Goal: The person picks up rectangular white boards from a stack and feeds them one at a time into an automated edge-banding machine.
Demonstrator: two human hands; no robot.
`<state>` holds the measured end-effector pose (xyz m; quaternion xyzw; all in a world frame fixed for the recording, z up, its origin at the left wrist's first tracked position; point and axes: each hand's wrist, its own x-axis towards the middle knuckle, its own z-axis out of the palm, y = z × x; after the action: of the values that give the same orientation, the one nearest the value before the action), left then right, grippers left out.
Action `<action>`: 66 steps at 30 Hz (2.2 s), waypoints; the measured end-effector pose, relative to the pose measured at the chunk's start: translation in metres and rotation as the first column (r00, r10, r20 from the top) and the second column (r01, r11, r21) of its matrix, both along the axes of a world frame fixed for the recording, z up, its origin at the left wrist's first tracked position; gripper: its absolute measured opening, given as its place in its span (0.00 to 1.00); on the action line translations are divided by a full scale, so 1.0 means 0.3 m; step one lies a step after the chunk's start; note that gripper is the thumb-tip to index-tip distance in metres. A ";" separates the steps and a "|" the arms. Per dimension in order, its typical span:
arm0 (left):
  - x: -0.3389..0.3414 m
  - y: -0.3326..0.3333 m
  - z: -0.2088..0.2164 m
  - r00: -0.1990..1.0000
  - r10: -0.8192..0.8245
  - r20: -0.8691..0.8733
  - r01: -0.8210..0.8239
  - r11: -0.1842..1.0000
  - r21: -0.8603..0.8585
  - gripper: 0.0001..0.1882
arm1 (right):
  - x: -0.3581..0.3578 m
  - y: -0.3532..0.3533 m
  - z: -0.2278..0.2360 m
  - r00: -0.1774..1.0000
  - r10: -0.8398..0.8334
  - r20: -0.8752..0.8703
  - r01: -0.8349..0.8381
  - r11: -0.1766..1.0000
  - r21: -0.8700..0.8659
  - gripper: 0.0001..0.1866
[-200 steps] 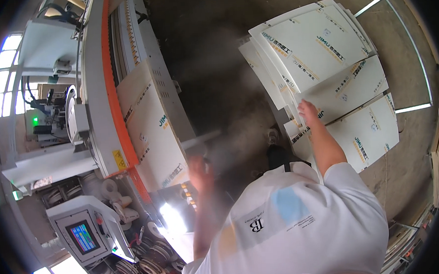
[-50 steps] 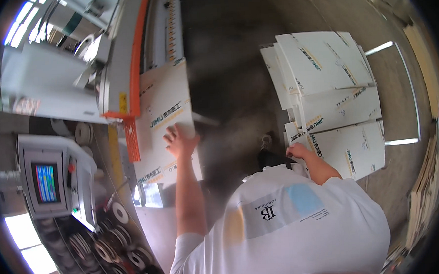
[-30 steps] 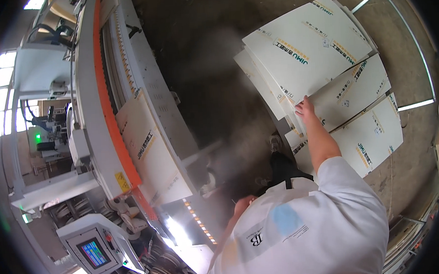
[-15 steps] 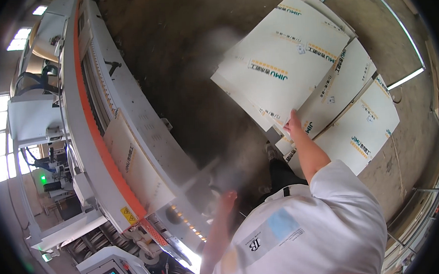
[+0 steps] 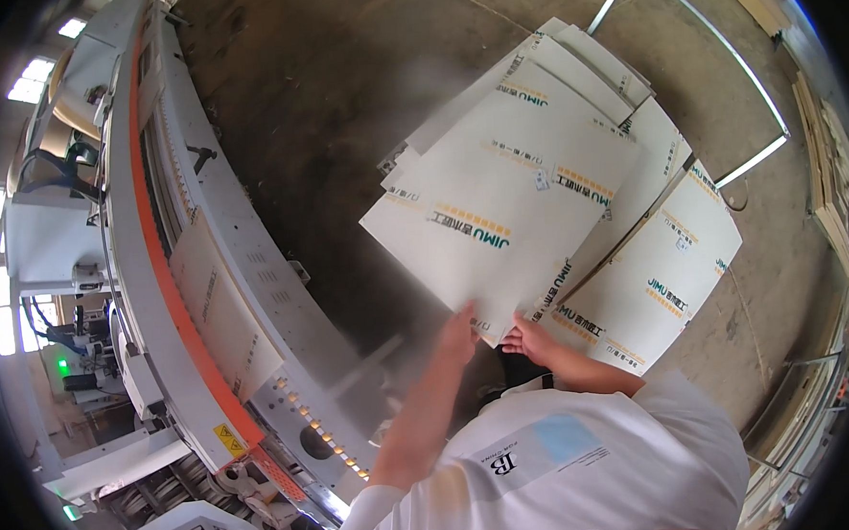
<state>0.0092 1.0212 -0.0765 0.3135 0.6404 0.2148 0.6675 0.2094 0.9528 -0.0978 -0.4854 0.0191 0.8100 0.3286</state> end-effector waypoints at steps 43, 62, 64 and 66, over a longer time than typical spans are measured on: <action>0.202 -1.852 0.147 -0.502 0.865 -0.025 -0.865 -0.500 0.049 0.20 | -0.184 -0.169 0.317 0.556 0.596 0.579 -0.765 0.639 0.076 0.21; 0.303 -2.052 0.014 -0.634 0.773 0.008 -0.772 -0.633 -0.057 0.23 | -0.540 -0.241 0.259 0.157 0.639 0.753 -0.983 0.032 0.179 0.18; 0.298 -2.051 0.019 -0.641 0.766 0.060 -0.768 -0.636 -0.078 0.23 | -0.548 -0.226 0.249 0.142 0.662 0.736 -0.984 0.015 0.176 0.19; 0.304 -2.055 0.022 -0.648 0.758 0.075 -0.761 -0.641 -0.095 0.23 | -0.553 -0.206 0.246 0.125 0.672 0.730 -0.983 -0.017 0.183 0.19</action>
<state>0.1003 0.4047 -0.0698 -0.4518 0.5102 0.7222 0.1186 0.0436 0.8909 -0.0240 -0.4013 -0.6446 0.6408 -0.1129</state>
